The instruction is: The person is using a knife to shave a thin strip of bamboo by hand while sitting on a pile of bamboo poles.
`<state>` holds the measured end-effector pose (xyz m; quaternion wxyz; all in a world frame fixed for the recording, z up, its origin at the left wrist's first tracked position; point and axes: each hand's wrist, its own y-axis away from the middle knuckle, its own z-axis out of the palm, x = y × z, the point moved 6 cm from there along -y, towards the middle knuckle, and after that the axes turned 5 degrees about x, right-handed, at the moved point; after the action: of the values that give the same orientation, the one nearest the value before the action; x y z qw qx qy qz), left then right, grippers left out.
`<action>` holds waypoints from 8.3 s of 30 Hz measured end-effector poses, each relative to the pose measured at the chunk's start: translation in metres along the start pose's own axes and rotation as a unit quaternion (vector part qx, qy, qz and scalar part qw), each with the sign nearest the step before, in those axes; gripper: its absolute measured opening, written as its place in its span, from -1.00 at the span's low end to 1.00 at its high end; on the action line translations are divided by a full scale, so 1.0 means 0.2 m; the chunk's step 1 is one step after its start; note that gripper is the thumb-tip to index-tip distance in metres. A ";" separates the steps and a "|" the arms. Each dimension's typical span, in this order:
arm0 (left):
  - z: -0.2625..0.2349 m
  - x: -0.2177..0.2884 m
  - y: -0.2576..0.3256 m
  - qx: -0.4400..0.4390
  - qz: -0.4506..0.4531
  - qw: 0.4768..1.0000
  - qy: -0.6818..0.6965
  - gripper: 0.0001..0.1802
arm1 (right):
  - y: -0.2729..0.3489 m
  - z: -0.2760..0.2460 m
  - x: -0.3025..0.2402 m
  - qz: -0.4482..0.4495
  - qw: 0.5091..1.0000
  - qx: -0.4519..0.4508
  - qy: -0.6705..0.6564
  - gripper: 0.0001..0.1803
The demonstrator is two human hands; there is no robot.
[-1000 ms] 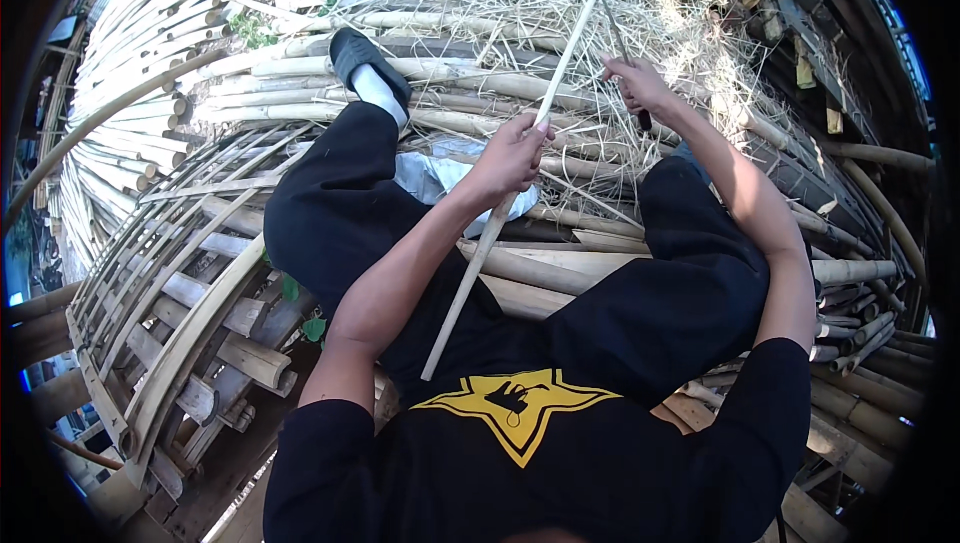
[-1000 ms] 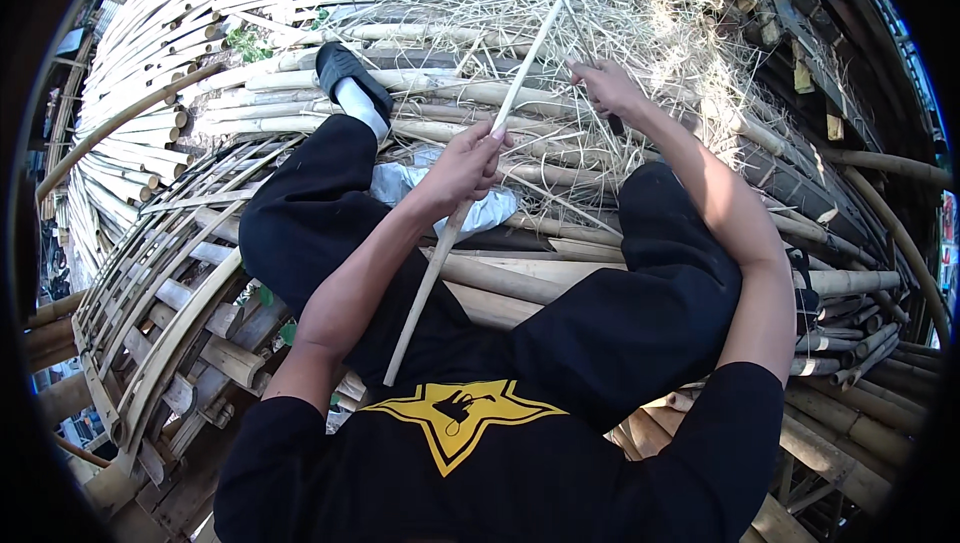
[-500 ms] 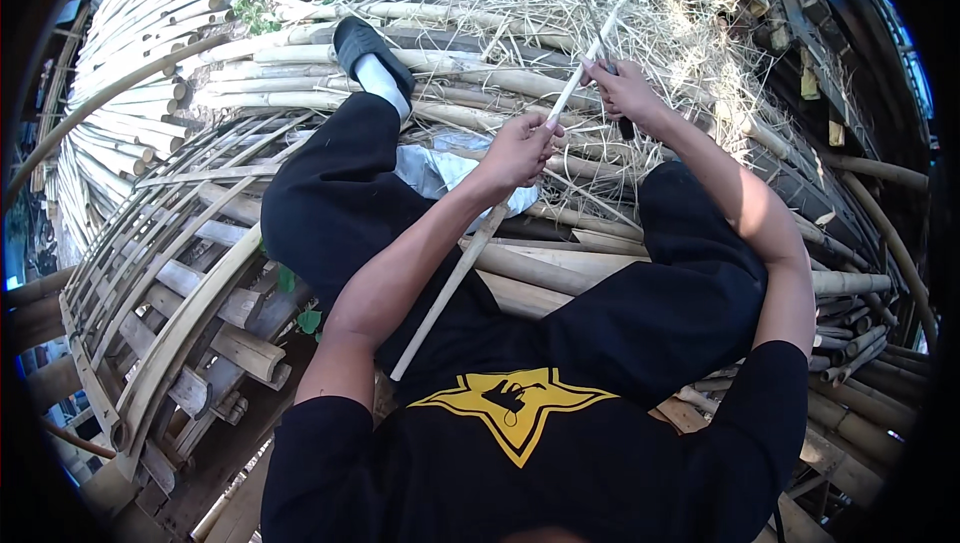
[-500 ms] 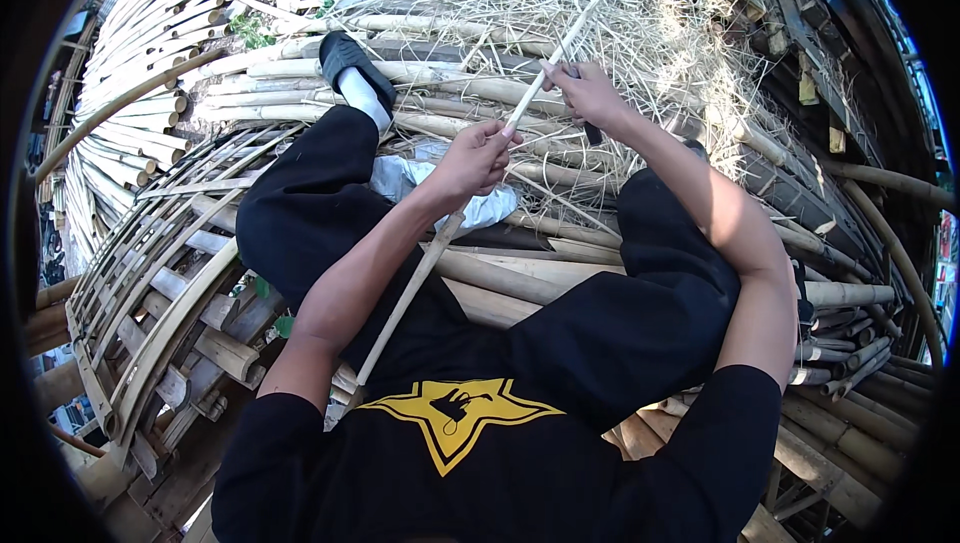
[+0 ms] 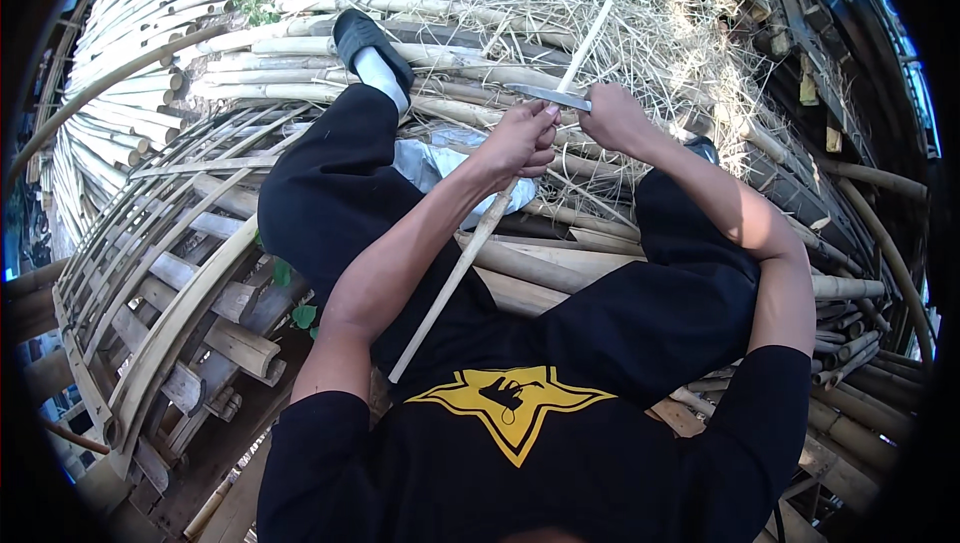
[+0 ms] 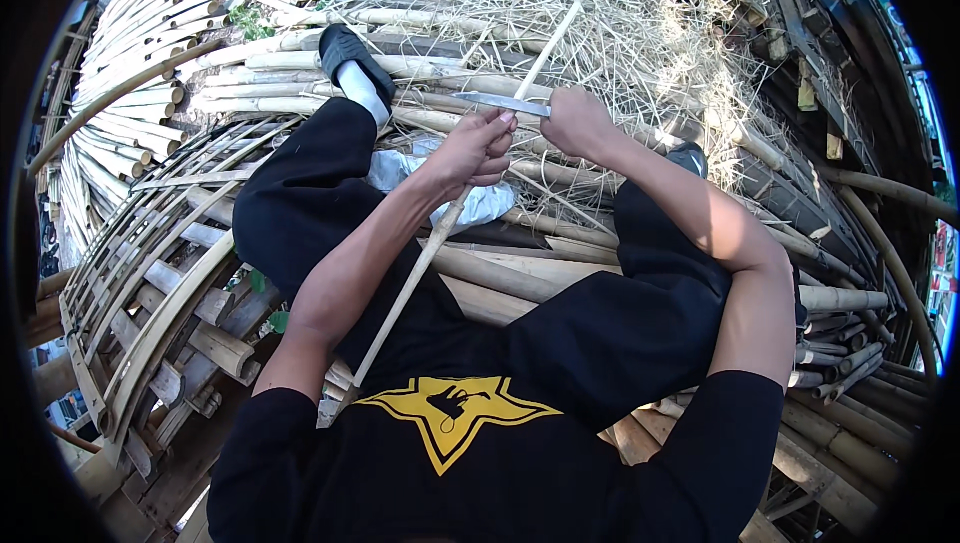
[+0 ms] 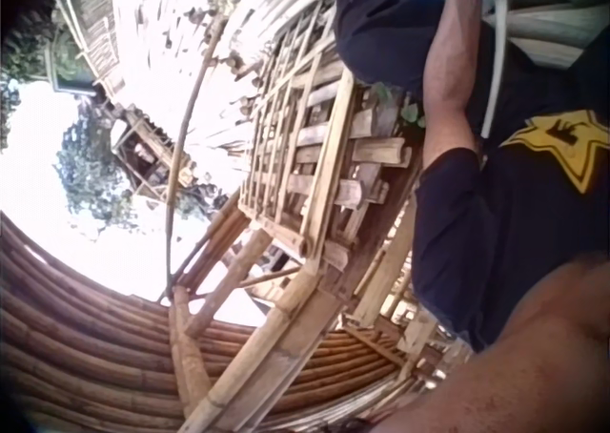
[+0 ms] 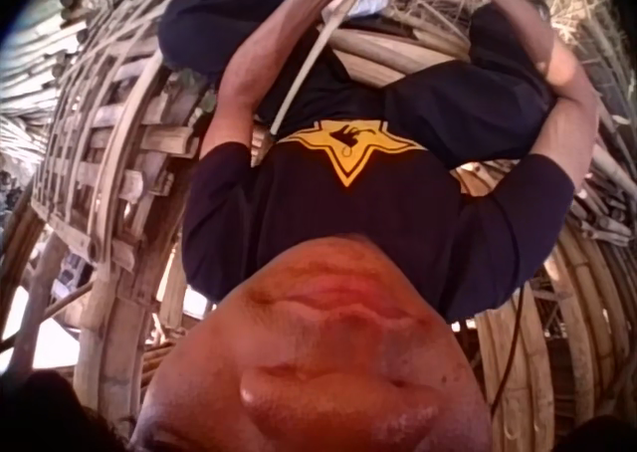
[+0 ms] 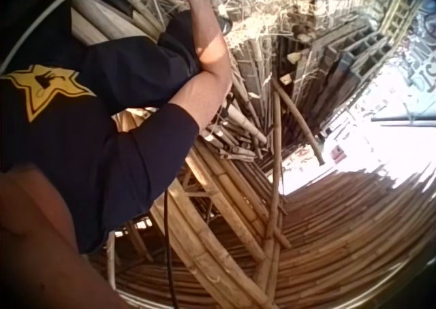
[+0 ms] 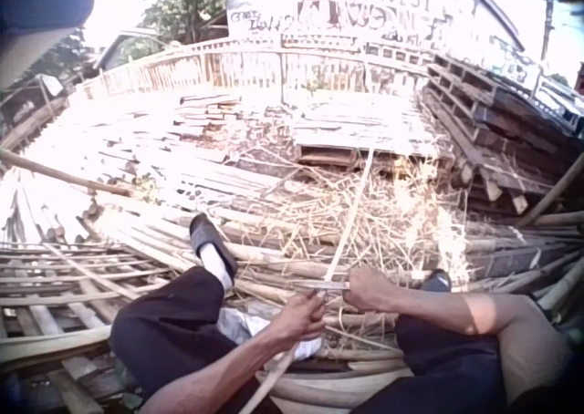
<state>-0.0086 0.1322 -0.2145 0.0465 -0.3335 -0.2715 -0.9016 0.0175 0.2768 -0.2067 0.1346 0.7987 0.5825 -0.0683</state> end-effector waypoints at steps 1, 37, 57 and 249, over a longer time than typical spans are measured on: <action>0.00 0.00 0.00 -0.001 -0.001 1.000 0.000 -0.79 | -0.02 -0.01 0.02 0.001 1.000 0.000 0.000 -0.65; -0.05 -0.08 -0.01 0.051 -0.017 0.996 -0.073 -0.80 | -0.13 -0.02 0.49 0.089 0.977 0.002 -0.192 -0.60; 0.07 -0.04 0.06 0.000 -0.025 0.999 -0.028 -0.79 | -0.03 0.02 0.22 0.052 0.998 -0.013 -0.019 -0.68; 0.00 0.06 0.18 0.186 0.166 0.784 -0.568 -0.61 | 0.10 -0.16 0.34 -0.127 0.985 0.110 -0.046 -0.61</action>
<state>-0.0087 0.1031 -0.1913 0.0938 -0.8101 -0.3518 -0.4595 0.0568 0.3418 -0.1905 0.0630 0.7241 0.6613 -0.1854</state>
